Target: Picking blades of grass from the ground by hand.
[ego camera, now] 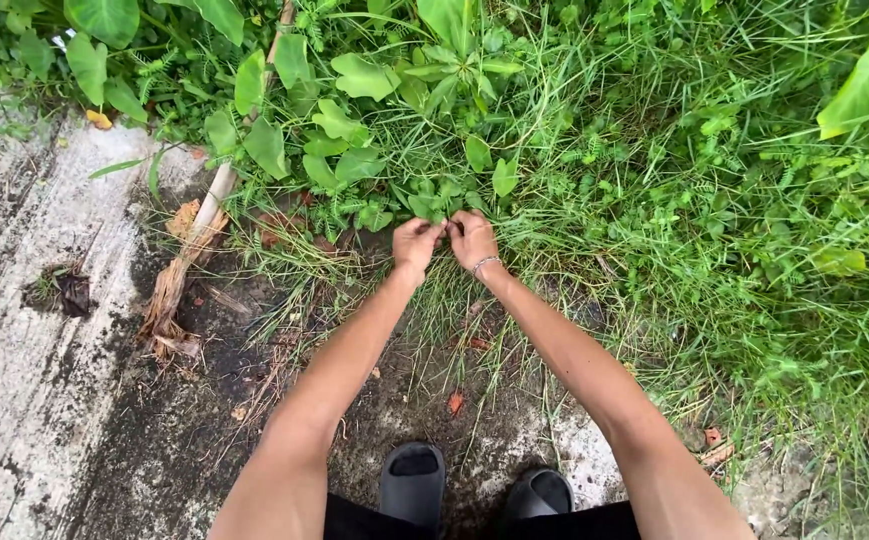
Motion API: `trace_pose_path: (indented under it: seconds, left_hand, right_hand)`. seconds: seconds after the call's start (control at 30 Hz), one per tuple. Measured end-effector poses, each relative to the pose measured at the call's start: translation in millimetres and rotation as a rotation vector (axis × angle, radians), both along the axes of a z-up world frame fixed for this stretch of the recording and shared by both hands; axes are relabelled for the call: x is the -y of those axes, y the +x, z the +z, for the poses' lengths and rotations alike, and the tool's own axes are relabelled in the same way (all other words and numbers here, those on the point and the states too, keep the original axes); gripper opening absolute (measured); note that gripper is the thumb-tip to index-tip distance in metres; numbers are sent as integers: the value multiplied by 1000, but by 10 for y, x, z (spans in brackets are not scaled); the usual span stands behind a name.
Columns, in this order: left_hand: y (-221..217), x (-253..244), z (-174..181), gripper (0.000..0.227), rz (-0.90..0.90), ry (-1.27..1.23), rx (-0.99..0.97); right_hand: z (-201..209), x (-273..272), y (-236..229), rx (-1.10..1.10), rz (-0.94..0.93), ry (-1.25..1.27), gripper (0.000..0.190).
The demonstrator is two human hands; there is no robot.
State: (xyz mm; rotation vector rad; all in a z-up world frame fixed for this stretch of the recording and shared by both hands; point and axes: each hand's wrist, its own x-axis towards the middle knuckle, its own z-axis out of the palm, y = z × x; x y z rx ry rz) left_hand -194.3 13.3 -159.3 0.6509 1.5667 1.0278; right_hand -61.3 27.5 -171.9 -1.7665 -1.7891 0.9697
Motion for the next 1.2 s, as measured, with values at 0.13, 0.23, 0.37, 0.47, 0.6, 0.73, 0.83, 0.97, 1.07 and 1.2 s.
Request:
trace_pose_path:
  seconds: [0.13, 0.23, 0.37, 0.47, 0.6, 0.73, 0.83, 0.97, 1.07, 1.2]
  left_hand:
    - [162, 75, 120, 13, 56, -23, 124]
    - [367, 205, 497, 17, 97, -33, 209]
    - [584, 220, 539, 19, 140, -11, -61]
    - [447, 92, 489, 27, 212, -64, -306]
    - [90, -57, 538, 34, 231, -13, -371]
    - [-397, 83, 727, 22, 332, 51, -262]
    - [-696, 295, 869, 22, 372, 31, -369]
    - [-980, 482, 898, 15, 476, 56, -283]
    - [-1283, 485, 630, 14, 446, -92, -193]
    - [-1522, 437, 143, 30, 331, -227, -233]
  right_hand:
    - [243, 87, 139, 11, -15, -38, 13]
    - [627, 154, 249, 101, 13, 9, 14]
    - [513, 128, 239, 126, -4, 90, 18]
    - [584, 153, 12, 86, -31, 190, 17]
    - [887, 117, -391, -19, -75, 276, 15]
    - [1055, 176, -796, -81, -62, 198, 13]
    - [1182, 265, -1118, -143, -16, 155, 14]
    - [1248, 336, -1329, -245, 59, 54, 19]
    - [1420, 414, -1265, -323, 92, -10, 22]
    - [1425, 427, -1027, -340, 100, -5, 18]
